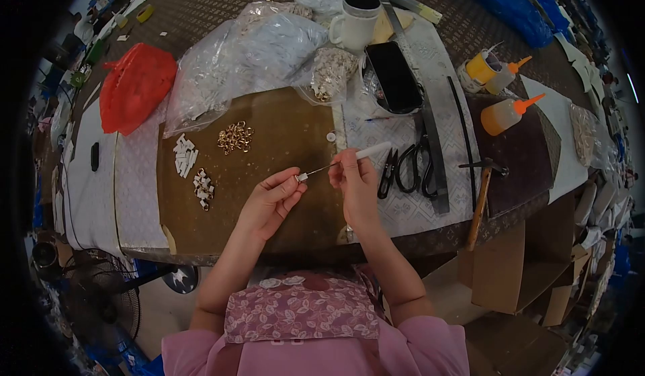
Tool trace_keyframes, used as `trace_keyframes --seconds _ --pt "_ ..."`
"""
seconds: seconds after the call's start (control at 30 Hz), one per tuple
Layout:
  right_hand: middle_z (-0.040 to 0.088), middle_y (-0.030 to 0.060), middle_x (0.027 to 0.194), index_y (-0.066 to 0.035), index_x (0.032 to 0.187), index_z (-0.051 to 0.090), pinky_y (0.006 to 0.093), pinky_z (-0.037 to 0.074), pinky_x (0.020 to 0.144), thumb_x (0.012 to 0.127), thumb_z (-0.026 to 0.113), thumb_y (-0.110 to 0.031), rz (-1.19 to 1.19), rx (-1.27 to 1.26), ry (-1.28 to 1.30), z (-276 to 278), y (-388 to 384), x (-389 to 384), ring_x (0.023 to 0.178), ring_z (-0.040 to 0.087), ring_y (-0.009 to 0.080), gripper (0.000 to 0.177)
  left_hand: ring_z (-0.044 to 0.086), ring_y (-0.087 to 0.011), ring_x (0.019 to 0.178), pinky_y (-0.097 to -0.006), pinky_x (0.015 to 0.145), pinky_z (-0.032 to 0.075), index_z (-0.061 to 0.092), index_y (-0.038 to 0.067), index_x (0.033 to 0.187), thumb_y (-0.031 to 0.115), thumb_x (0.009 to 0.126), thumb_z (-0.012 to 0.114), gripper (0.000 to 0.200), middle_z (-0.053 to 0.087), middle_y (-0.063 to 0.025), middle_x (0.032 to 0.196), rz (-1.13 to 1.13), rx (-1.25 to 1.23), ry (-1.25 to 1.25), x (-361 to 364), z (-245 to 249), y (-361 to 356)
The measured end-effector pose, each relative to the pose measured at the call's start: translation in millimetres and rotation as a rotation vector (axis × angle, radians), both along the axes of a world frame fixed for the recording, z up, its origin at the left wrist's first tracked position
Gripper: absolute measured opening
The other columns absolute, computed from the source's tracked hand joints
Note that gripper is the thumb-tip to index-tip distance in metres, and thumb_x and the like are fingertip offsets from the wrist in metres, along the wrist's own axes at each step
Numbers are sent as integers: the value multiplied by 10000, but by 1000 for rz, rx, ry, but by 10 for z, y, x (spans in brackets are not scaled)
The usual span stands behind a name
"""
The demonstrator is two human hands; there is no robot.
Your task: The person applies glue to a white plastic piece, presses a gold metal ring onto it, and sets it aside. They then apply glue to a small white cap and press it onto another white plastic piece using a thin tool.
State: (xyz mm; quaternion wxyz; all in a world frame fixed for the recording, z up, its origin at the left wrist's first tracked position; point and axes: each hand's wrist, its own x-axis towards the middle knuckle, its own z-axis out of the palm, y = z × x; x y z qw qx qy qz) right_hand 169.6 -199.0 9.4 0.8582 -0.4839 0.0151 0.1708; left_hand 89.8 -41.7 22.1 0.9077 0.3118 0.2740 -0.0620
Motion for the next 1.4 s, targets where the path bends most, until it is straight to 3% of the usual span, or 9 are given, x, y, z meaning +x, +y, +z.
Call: trace_keyframes --seconds 0.07,0.53,0.77,0.87,1.03,1.1,1.2,1.4 --pt "483 8 722 -44 888 540 239 379 568 974 500 -256 -12 19 39 27 5 -2 639 483 103 232 655 -188 908 -249 803 548 594 -30 1129 46 862 638 281 652 -103 1011 3 -2 3 -5 -1 -1" --pt "564 21 753 -58 906 552 222 403 582 972 504 -269 19 -33 -22 -22 -8 -33 653 518 90 226 648 -171 921 -229 800 548 583 -11 1154 49 873 622 289 647 -89 1018 -6 -102 29 -31 -42 5" --pt "529 22 717 -43 891 545 238 387 580 973 505 -250 -15 -11 -9 61 -1 -33 635 482 97 226 642 -137 886 -196 769 550 586 22 1160 70 880 621 287 640 -65 999 -16 -290 27 -50 -118 33" --pt "564 26 746 -47 916 552 206 399 601 976 497 -243 -75 49 -65 65 -61 83 647 507 83 212 639 -129 882 -190 760 550 587 27 1159 75 880 622 285 638 -61 997 -13 -330 29 -52 -122 32" --pt "587 35 763 -12 926 559 220 426 606 974 497 -205 -177 -450 -424 74 -64 363 671 539 85 208 642 -140 884 -203 778 550 594 14 1142 68 875 628 275 640 -72 1010 -14 -239 20 -49 -157 17" --pt "604 42 745 0 927 567 233 456 600 965 514 -208 -181 -584 -566 -9 -33 447 657 573 98 218 646 -155 868 -224 770 554 602 5 1118 51 868 629 255 650 -85 995 -4 -72 24 -24 -113 -31" --pt "569 77 658 -18 877 565 305 416 504 929 569 -174 -198 -805 -778 -42 25 545 561 558 160 165 651 -171 864 -253 779 546 613 -9 1090 36 859 636 237 660 -94 989 -5 150 -32 25 -163 -72" --pt "581 111 690 -23 887 567 339 417 511 900 603 -164 -147 -887 -911 1 76 598 566 556 257 146 652 -182 875 -268 792 533 623 -22 1070 31 856 640 221 663 -100 984 44 255 -55 307 -198 -109"
